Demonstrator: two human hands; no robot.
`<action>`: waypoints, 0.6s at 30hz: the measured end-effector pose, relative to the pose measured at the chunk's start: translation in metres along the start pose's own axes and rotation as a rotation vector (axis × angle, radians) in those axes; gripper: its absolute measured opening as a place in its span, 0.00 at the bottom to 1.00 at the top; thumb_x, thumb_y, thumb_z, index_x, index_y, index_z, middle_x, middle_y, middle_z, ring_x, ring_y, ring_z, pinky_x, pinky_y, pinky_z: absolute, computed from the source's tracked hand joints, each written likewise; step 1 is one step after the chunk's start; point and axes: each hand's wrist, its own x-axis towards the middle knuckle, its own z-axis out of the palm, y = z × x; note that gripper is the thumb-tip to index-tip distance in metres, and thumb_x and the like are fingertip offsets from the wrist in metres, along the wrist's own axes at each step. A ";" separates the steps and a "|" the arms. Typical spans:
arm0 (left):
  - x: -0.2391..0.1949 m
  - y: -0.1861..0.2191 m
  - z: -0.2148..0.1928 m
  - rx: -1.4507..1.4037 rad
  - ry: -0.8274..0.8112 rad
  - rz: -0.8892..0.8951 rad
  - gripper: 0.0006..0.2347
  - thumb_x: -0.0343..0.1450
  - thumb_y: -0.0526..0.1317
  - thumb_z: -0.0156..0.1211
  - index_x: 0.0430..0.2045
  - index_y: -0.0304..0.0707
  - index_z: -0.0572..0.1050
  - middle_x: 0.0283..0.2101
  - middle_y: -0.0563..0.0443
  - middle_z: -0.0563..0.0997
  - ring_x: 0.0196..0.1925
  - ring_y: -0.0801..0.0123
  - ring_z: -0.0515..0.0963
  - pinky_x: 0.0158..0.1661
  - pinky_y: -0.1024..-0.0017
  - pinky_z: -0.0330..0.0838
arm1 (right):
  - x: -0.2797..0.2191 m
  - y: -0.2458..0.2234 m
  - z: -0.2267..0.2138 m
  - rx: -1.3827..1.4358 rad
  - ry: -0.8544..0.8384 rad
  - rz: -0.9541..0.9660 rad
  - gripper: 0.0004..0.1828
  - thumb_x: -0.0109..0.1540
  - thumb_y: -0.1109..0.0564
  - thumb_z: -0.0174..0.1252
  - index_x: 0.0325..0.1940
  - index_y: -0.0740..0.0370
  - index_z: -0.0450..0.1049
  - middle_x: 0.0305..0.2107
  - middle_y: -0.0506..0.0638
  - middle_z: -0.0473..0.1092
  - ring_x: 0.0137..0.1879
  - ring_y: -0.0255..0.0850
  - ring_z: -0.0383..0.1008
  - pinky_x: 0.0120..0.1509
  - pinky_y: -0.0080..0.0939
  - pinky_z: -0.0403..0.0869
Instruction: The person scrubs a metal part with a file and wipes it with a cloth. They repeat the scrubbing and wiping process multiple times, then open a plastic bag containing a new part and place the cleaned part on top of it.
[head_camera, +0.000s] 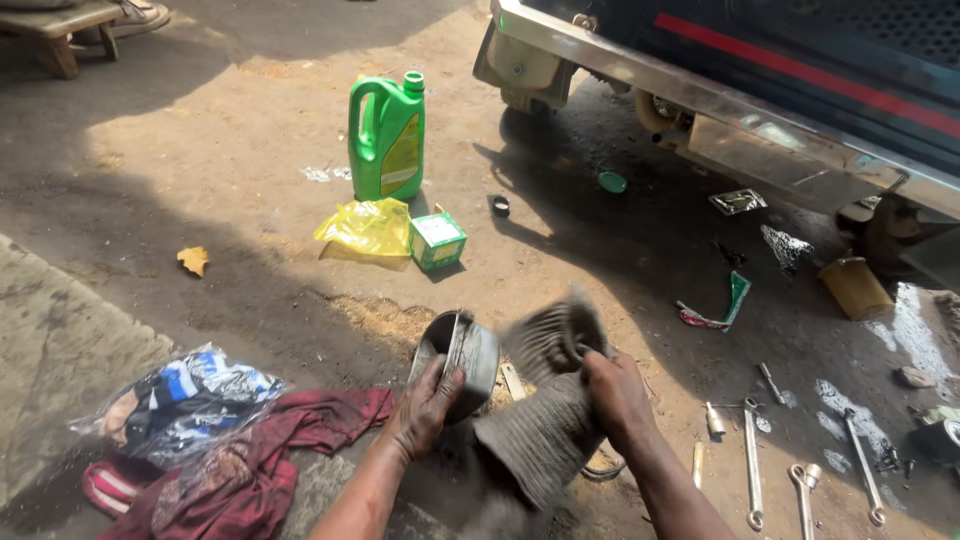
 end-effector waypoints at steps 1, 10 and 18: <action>0.001 0.000 -0.001 -0.008 0.015 0.024 0.40 0.70 0.66 0.47 0.67 0.25 0.59 0.68 0.29 0.68 0.72 0.49 0.66 0.67 0.64 0.60 | -0.003 -0.004 0.003 0.060 0.037 0.007 0.20 0.66 0.55 0.48 0.47 0.80 0.72 0.33 0.65 0.65 0.36 0.61 0.63 0.48 0.81 0.64; -0.004 0.021 -0.001 -0.151 0.015 0.193 0.40 0.66 0.71 0.43 0.59 0.32 0.71 0.52 0.35 0.83 0.57 0.52 0.82 0.55 0.63 0.72 | -0.015 -0.068 0.110 -1.366 -0.353 -0.351 0.80 0.49 0.21 0.70 0.77 0.73 0.29 0.74 0.75 0.22 0.81 0.66 0.25 0.76 0.72 0.35; -0.003 0.028 -0.008 -0.136 -0.128 0.021 0.41 0.63 0.71 0.39 0.62 0.38 0.69 0.51 0.37 0.84 0.55 0.52 0.83 0.55 0.60 0.73 | 0.094 -0.080 0.095 -0.573 -0.923 -0.548 0.82 0.38 0.34 0.84 0.81 0.62 0.40 0.69 0.69 0.53 0.74 0.63 0.54 0.78 0.62 0.57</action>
